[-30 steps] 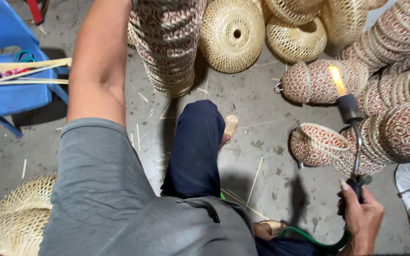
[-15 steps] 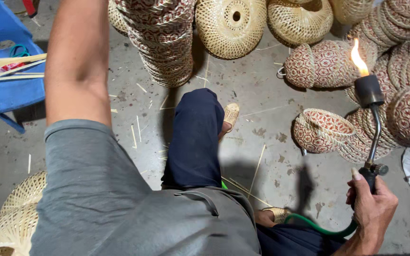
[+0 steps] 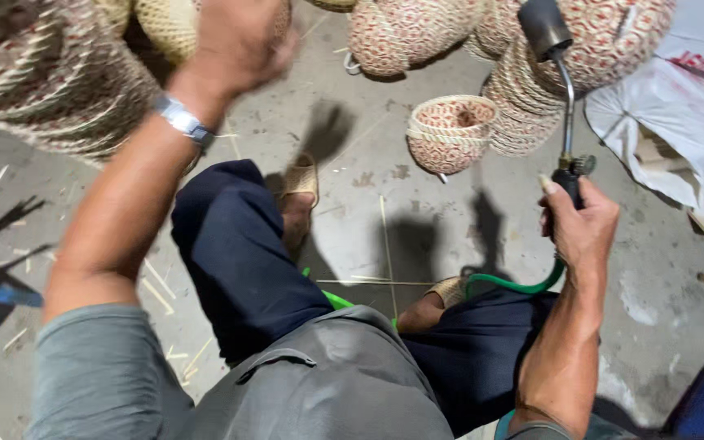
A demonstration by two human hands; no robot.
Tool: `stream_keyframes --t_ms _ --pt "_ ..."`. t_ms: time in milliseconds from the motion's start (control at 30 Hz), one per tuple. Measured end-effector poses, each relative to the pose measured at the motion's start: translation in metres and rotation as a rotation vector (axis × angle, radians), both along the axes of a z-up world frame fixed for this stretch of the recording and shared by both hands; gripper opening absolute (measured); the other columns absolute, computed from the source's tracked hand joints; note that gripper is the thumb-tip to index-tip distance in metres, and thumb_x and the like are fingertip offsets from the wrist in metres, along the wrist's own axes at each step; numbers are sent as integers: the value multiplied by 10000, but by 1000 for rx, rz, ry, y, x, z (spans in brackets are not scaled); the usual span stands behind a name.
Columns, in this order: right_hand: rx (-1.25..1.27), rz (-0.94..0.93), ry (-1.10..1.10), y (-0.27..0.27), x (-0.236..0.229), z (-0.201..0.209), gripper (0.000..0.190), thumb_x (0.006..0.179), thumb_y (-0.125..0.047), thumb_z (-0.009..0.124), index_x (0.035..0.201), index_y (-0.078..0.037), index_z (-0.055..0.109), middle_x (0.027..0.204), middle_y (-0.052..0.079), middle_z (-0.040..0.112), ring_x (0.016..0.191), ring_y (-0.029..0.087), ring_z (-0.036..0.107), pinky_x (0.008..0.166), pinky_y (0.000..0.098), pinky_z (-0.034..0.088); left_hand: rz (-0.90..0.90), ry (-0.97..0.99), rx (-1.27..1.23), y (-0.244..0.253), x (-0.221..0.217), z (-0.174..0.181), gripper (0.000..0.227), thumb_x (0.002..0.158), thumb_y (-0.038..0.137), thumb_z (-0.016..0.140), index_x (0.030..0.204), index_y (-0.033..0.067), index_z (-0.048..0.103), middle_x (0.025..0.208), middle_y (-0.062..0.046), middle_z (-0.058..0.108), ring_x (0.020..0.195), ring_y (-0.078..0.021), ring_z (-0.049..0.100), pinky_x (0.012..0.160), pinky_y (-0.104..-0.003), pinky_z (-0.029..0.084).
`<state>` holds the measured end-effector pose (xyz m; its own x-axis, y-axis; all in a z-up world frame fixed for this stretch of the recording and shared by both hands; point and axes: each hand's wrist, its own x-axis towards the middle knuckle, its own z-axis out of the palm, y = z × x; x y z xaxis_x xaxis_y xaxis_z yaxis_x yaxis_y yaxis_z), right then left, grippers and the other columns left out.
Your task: The person sits on the floor and uses a handheld blowtorch to apply heat to the exterior and interior surfaces of woven baskets. They rotate the baskets to ensure even coverage and stack the treated items into a pile.
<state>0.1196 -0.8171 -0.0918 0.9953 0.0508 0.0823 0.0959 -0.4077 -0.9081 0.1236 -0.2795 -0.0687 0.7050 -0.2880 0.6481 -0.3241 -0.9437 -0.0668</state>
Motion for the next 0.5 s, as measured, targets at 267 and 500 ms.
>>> stream_keyframes --t_ms 267,500 --pt "8 -92 71 -8 -6 3 207 1005 -190 718 892 -29 656 676 2 608 527 71 540 462 256 428 -186 852 -229 -170 129 -212 494 951 352 697 1389 138 613 1194 -252 666 1094 -433 639 939 -523 521" --pt "-38 -172 143 -18 -6 5 238 971 -194 706 834 -3 668 621 16 605 511 77 543 472 262 425 -223 836 -384 -296 180 -302 709 897 454 668 1447 66 447 1447 -189 504 1356 -372 467 1064 -540 424"
